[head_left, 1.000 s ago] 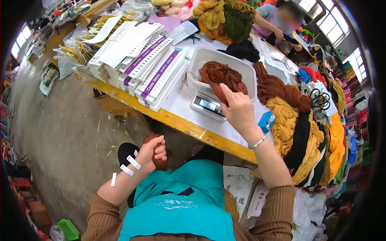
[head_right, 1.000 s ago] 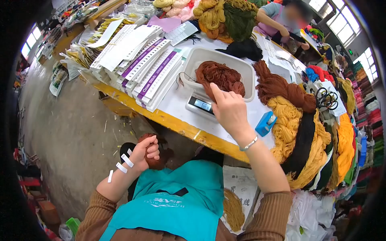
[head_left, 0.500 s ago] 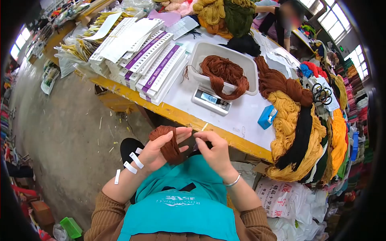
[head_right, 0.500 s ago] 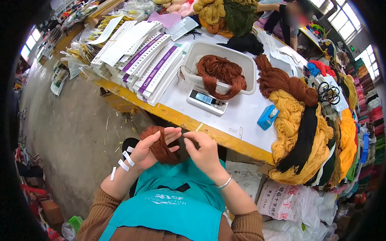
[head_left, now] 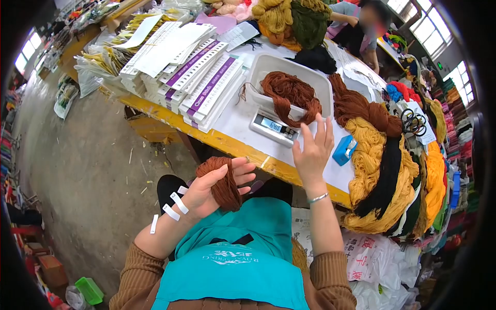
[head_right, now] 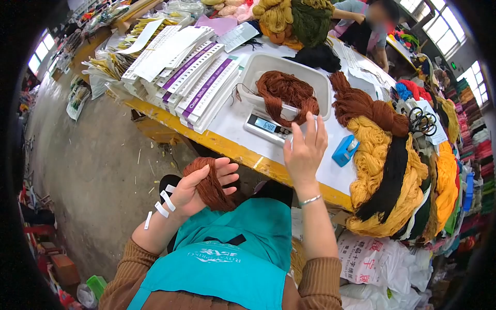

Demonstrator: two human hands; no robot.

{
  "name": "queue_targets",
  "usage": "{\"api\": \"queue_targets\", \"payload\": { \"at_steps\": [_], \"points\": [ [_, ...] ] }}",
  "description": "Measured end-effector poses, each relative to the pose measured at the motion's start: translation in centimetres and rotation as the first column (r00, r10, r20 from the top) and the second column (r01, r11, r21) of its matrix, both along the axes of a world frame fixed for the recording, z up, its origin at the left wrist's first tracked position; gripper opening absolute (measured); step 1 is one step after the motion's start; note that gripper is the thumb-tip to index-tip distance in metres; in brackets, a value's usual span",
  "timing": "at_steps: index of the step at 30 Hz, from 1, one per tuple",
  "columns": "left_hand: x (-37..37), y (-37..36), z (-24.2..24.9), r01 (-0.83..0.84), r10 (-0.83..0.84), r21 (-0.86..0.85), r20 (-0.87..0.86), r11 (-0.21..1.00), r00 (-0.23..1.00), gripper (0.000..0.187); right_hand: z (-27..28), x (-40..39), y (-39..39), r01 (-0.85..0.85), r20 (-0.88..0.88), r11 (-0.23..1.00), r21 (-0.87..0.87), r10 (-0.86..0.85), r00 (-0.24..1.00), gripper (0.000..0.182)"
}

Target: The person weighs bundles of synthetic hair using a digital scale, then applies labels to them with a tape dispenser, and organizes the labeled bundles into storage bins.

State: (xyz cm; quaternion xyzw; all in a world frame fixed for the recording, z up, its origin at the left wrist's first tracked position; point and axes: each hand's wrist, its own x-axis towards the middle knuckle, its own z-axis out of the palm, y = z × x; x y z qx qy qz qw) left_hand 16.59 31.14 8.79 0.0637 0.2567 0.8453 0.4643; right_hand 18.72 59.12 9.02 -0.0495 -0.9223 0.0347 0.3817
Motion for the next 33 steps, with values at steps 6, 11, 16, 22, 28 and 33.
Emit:
{"api": "queue_targets", "payload": {
  "at_steps": [6, 11, 16, 22, 28, 33],
  "points": [
    [-0.2, -0.7, 0.2, -0.027, 0.027, 0.001, 0.011, 1.0, 1.0, 0.047, -0.3, -3.9, 1.7, -0.055, 0.154, 0.978, 0.202, 0.024, 0.988, 0.034],
    [-0.3, -0.8, 0.6, -0.075, 0.076, -0.027, 0.027, 0.997, 0.997, 0.046, -1.5, -5.6, 2.4, -0.061, 0.173, 0.96, 0.275, 0.013, 0.985, 0.019],
    [-0.7, -1.1, 0.3, -0.08, 0.081, -0.02, 0.025, 0.997, 0.996, 0.047, -0.9, -5.3, 2.5, -0.083, 0.185, 0.959, 0.271, 0.033, 0.982, 0.014],
    [-0.8, -1.5, 0.0, -0.096, 0.098, -0.035, 0.055, 0.995, 0.994, 0.046, 3.8, -7.9, 4.3, -0.19, 0.134, 0.946, -0.261, 0.231, 0.964, 0.019],
    [-1.0, -1.5, -0.6, -0.097, 0.098, -0.024, 0.066, 0.995, 0.993, 0.044, 5.0, -9.5, 5.3, -0.118, 0.225, 0.987, -0.105, 0.139, 0.964, 0.02],
    [-1.3, -1.0, -0.5, -0.103, 0.106, -0.054, 0.057, 0.993, 0.993, 0.043, 2.2, -4.8, 1.6, -0.236, 0.157, 0.935, 0.264, 0.199, 0.967, 0.03]
  ]
}}
